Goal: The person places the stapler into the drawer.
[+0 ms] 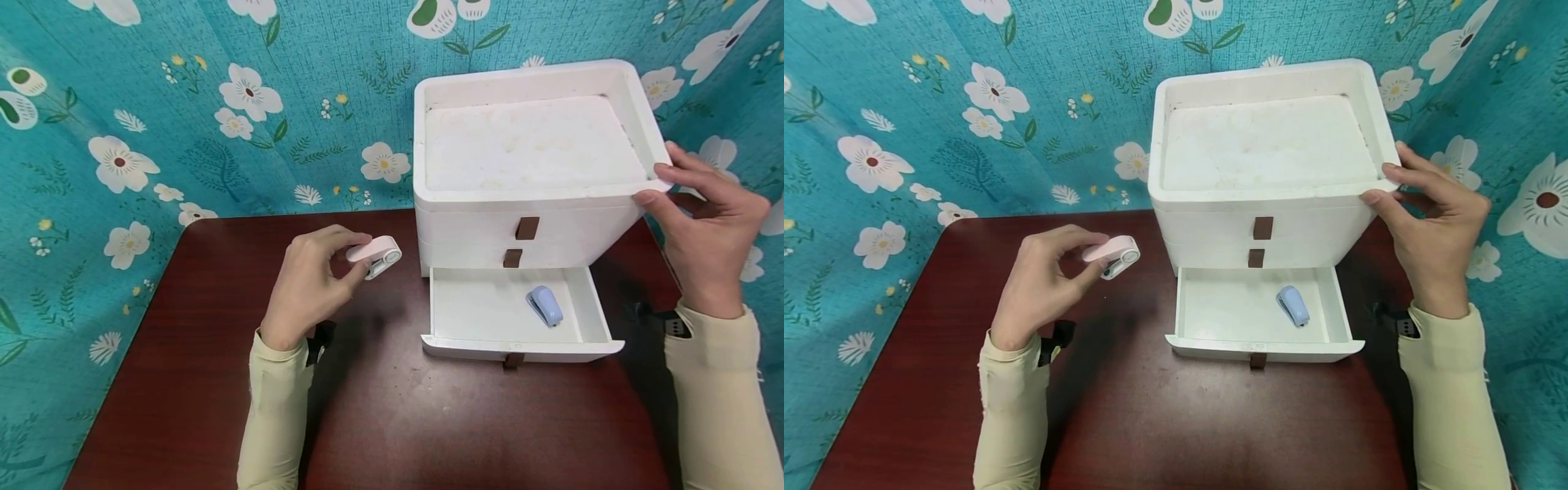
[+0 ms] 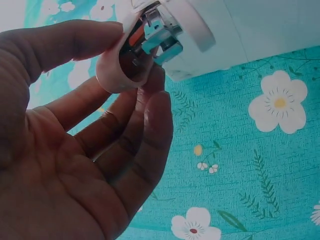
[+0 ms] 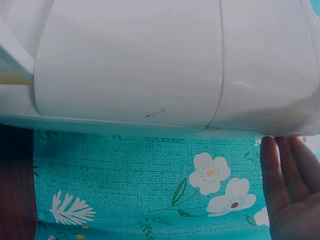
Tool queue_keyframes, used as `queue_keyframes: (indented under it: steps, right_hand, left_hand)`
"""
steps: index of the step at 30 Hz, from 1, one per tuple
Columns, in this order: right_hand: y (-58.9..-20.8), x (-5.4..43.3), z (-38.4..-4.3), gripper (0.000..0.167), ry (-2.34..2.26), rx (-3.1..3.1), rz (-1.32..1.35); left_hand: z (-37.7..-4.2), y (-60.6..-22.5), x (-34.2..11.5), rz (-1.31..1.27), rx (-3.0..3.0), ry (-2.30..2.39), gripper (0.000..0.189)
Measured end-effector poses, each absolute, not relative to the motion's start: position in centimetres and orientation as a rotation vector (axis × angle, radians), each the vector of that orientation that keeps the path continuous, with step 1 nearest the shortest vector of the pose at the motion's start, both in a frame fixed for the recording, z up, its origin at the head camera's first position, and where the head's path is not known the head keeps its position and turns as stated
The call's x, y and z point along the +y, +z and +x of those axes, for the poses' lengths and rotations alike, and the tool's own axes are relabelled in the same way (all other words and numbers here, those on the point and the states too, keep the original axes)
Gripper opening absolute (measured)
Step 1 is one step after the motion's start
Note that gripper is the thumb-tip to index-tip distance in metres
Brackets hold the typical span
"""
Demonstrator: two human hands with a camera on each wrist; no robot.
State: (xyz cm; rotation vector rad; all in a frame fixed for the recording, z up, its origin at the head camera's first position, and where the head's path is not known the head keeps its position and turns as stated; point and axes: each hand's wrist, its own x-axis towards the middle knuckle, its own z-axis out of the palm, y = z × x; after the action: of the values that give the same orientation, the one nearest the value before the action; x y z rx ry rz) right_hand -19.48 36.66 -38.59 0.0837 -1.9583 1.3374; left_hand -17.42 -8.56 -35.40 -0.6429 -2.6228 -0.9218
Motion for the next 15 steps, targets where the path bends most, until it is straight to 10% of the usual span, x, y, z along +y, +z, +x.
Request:
queue_keyframes:
  steps: [15]
  right_hand:
    - [-38.6,36.6,-19.5,0.031,1.364,-1.939,0.113]
  left_hand:
    - [-17.1,-35.8,-6.5,-0.785,-2.603,-1.013,0.024]
